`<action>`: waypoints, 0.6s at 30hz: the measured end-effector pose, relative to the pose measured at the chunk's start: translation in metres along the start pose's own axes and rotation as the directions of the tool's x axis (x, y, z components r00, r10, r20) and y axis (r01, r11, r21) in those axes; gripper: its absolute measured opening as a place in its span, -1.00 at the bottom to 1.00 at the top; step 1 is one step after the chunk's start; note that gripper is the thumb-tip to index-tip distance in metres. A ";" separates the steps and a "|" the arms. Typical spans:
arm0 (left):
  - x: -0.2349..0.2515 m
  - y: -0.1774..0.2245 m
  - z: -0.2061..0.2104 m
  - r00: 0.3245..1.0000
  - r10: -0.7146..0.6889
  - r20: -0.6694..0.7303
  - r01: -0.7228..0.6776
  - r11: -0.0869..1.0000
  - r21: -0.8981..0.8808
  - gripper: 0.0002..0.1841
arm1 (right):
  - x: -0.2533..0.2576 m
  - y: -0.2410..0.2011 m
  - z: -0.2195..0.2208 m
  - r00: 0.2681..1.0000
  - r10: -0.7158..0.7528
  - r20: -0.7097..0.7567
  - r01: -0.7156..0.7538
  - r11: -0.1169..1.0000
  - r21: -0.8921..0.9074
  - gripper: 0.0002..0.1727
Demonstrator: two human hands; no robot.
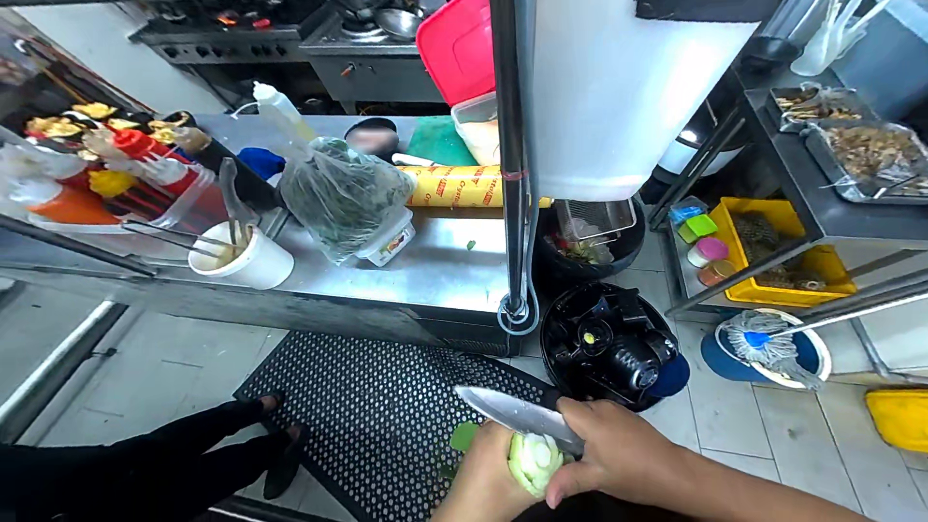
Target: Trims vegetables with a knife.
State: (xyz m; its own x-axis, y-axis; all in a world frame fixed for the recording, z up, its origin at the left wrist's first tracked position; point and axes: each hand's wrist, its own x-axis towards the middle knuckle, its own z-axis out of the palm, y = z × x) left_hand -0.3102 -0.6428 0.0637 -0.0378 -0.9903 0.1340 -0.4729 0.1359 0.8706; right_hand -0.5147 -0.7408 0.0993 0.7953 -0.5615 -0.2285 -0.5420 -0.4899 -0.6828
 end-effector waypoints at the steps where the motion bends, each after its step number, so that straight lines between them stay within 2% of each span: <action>1: -0.001 0.000 0.000 1.000 -0.008 -0.003 0.008 1.000 -0.005 -0.35 | 0.001 0.001 0.001 1.000 -0.005 0.003 0.005 1.000 -0.003 -0.02; 5: -0.004 -0.002 0.002 0.999 -0.036 -0.029 0.036 0.999 -0.026 -0.40 | 0.004 0.004 0.000 0.999 -0.028 0.020 0.029 0.996 -0.080 -0.01; 9: -0.003 -0.003 0.007 0.997 -0.065 -0.044 0.060 0.992 -0.108 -0.46 | 0.012 0.002 -0.013 0.985 0.011 0.170 0.007 0.995 -0.104 -0.02; 12: -0.002 -0.004 0.009 0.997 -0.059 -0.044 0.050 0.984 -0.170 -0.49 | 0.015 0.003 -0.017 0.979 -0.004 0.203 0.031 0.991 -0.130 -0.01; 18: 0.006 0.001 0.006 0.998 -0.060 -0.022 0.056 0.987 -0.151 -0.49 | 0.013 0.008 -0.015 0.978 -0.125 0.164 0.127 0.992 -0.003 -0.12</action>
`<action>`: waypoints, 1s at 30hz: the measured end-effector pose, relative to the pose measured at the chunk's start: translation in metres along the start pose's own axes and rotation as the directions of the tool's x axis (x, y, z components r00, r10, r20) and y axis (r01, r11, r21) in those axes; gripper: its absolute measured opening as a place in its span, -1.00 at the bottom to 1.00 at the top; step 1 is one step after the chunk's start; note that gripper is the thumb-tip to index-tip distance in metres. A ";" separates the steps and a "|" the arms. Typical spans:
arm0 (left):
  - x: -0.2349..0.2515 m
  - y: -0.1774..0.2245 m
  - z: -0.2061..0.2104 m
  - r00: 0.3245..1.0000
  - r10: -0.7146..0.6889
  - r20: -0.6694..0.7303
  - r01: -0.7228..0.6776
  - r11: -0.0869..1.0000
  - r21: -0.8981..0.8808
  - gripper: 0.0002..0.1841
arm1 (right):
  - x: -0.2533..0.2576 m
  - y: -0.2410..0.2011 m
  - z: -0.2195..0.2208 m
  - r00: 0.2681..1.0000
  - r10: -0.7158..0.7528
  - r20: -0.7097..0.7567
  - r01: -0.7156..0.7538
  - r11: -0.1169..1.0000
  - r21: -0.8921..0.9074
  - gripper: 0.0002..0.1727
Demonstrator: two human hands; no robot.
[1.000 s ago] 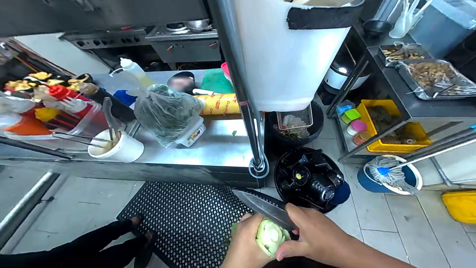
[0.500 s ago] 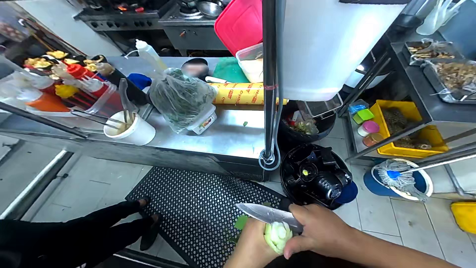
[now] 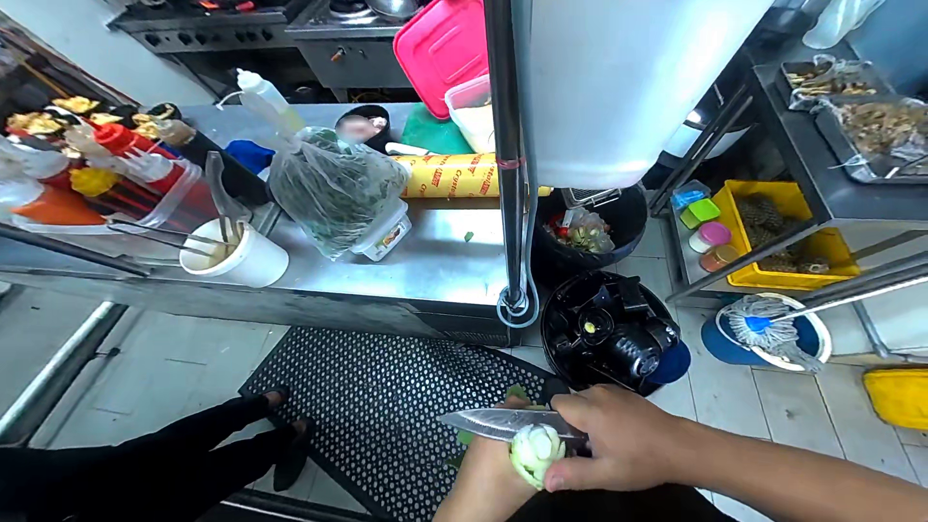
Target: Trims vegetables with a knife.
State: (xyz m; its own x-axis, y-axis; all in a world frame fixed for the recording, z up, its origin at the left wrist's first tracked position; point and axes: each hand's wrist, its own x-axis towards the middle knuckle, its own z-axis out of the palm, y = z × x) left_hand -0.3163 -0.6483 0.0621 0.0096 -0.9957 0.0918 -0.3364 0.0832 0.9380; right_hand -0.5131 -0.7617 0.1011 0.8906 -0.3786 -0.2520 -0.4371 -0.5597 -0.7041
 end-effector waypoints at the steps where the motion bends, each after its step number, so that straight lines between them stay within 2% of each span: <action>1: 0.001 0.000 0.000 1.000 0.009 0.002 -0.009 1.000 0.014 -0.49 | -0.001 0.002 0.002 1.000 -0.022 -0.020 0.023 1.000 0.022 -0.15; 5: 0.001 -0.006 0.002 0.999 0.053 -0.004 -0.053 0.995 0.085 -0.51 | -0.003 0.005 0.002 0.998 -0.036 -0.051 0.036 0.999 0.012 -0.13; 11: 0.001 -0.004 0.005 0.998 0.003 -0.060 -0.004 1.000 -0.008 -0.51 | -0.002 0.004 -0.004 1.000 -0.009 -0.014 0.007 0.995 -0.104 -0.06; 14: 0.002 -0.004 0.005 0.999 -0.001 -0.049 0.001 1.000 -0.006 -0.50 | -0.002 0.006 -0.002 0.996 -0.050 -0.075 0.043 0.994 -0.097 -0.13; 17: 0.002 -0.004 0.005 0.998 -0.034 -0.045 0.037 0.997 0.071 -0.47 | -0.003 0.008 0.005 0.976 -0.086 -0.202 0.063 0.991 -0.116 -0.22; 19: 0.004 -0.003 0.005 0.997 -0.048 -0.063 0.055 0.990 0.128 -0.46 | -0.004 0.013 0.012 0.928 -0.162 -0.336 0.105 0.978 -0.180 -0.27; 22: 0.004 -0.004 0.007 0.992 -0.025 -0.125 0.043 0.988 0.146 -0.48 | -0.003 0.017 0.020 0.812 -0.301 -0.500 0.146 0.935 -0.324 -0.30; 24: 0.003 -0.003 0.009 0.987 -0.014 -0.159 0.036 0.990 0.136 -0.50 | -0.003 0.019 0.024 0.761 -0.348 -0.548 0.148 0.915 -0.375 -0.31; 30: 0.000 -0.005 0.012 0.986 0.038 -0.165 -0.020 0.994 0.111 -0.52 | -0.003 0.025 0.033 0.676 -0.414 -0.610 0.220 0.903 -0.369 -0.30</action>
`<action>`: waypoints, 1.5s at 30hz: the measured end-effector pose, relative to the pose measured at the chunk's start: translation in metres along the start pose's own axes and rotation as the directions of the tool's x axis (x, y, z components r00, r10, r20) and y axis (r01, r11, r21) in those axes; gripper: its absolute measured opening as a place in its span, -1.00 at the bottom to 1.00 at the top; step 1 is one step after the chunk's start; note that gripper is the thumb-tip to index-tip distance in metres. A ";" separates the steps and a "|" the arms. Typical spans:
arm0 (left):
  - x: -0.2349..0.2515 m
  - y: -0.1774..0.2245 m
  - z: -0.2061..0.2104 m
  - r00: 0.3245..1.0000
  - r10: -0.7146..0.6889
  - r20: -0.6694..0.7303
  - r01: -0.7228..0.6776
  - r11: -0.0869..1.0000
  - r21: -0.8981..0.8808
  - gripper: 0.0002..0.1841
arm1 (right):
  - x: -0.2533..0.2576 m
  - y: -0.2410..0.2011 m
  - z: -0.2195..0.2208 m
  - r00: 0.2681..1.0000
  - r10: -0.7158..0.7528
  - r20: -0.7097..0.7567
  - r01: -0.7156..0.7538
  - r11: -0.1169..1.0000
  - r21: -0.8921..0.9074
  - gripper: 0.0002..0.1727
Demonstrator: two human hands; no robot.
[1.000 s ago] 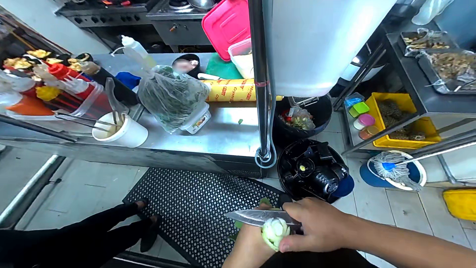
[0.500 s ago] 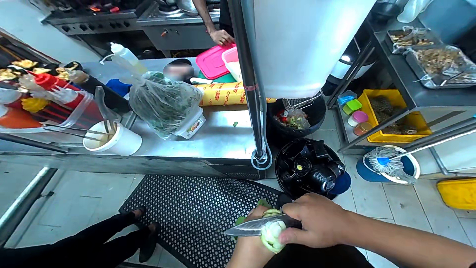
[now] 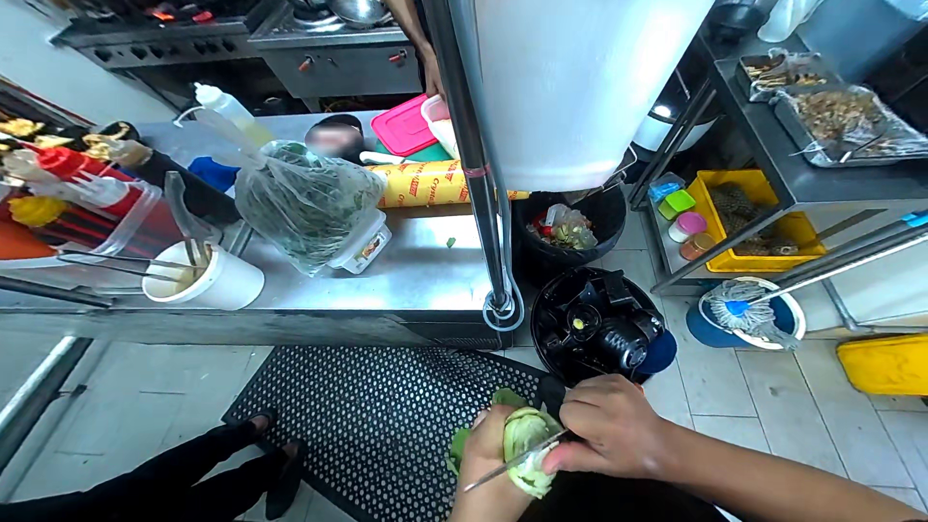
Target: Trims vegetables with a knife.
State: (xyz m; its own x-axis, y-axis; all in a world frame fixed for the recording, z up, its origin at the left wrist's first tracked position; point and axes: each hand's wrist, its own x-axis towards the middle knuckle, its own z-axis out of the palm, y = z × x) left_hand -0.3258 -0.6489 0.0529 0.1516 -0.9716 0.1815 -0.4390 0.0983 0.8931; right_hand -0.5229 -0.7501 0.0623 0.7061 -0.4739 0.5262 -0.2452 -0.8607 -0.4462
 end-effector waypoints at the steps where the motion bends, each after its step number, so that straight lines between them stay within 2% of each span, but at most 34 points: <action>1: 0.000 0.000 0.000 1.000 0.001 0.008 -0.001 1.000 -0.003 -0.52 | -0.001 0.001 0.000 1.000 -0.012 -0.015 0.012 1.000 0.014 -0.30; 8: 0.001 0.005 -0.002 0.996 0.008 0.088 -0.008 1.000 0.000 -0.48 | -0.004 0.006 0.004 0.988 -0.099 -0.118 0.105 0.993 0.046 -0.29; 13: 0.001 0.006 -0.005 0.987 0.016 0.159 -0.015 1.000 -0.013 -0.54 | -0.005 0.012 0.001 0.971 -0.178 -0.157 0.190 0.980 0.062 -0.34; 20: 0.004 0.007 -0.004 0.984 0.012 0.175 -0.006 0.999 -0.034 -0.53 | -0.012 0.011 0.005 0.979 -0.091 -0.180 0.123 0.977 0.173 -0.34; 24: 0.005 0.006 -0.004 0.981 -0.010 0.192 0.014 1.000 -0.018 -0.52 | -0.012 0.012 0.000 0.978 -0.118 -0.170 0.134 0.987 0.085 -0.35; 27: 0.010 0.012 -0.005 0.977 -0.055 0.204 0.028 0.991 0.131 -0.49 | -0.011 0.016 -0.009 0.980 -0.128 -0.149 0.131 0.991 0.009 -0.33; 29: 0.012 0.012 -0.003 0.984 -0.042 0.176 -0.005 0.966 0.260 -0.50 | -0.011 0.020 -0.013 0.985 -0.113 -0.133 0.113 0.994 -0.003 -0.32; 32: 0.016 0.007 -0.002 0.989 0.076 0.130 -0.123 0.907 0.403 -0.51 | -0.009 0.023 -0.022 0.990 -0.041 -0.138 0.050 0.997 0.067 -0.31; 36: 0.020 0.008 -0.003 0.991 0.071 0.112 -0.110 0.915 0.389 -0.51 | -0.002 0.038 -0.037 0.980 0.171 -0.105 -0.160 0.981 0.110 -0.31; 38: 0.020 0.006 -0.004 0.995 0.031 0.099 -0.062 0.943 0.327 -0.46 | -0.009 0.053 -0.034 0.937 0.341 -0.080 -0.316 0.922 0.225 -0.36; 40: 0.020 0.005 -0.005 0.995 -0.029 0.091 0.006 0.970 0.243 -0.39 | -0.029 0.071 -0.024 0.830 0.558 0.002 -0.522 0.775 0.357 -0.41; 41: 0.020 0.005 -0.006 0.995 -0.058 0.078 0.041 0.978 0.203 -0.37 | -0.043 0.080 -0.017 0.734 0.674 0.080 -0.638 0.645 0.421 -0.45; 43: 0.019 0.002 -0.008 0.994 -0.100 0.041 0.093 0.987 0.134 -0.32 | -0.073 0.095 -0.004 0.490 0.835 0.250 -0.800 0.317 0.510 -0.55; 45: 0.019 0.001 -0.009 0.992 -0.124 0.005 0.123 0.989 0.079 -0.29 | -0.101 0.107 0.010 0.268 0.898 0.350 -0.826 0.027 0.564 -0.54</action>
State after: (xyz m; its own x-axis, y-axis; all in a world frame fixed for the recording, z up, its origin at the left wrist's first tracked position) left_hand -0.3153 -0.6653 0.0612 0.2004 -0.9774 0.0678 -0.4853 -0.0389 0.8735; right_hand -0.6143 -0.7921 -0.0457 0.2015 -0.8347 -0.5126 -0.2151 0.4728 -0.8545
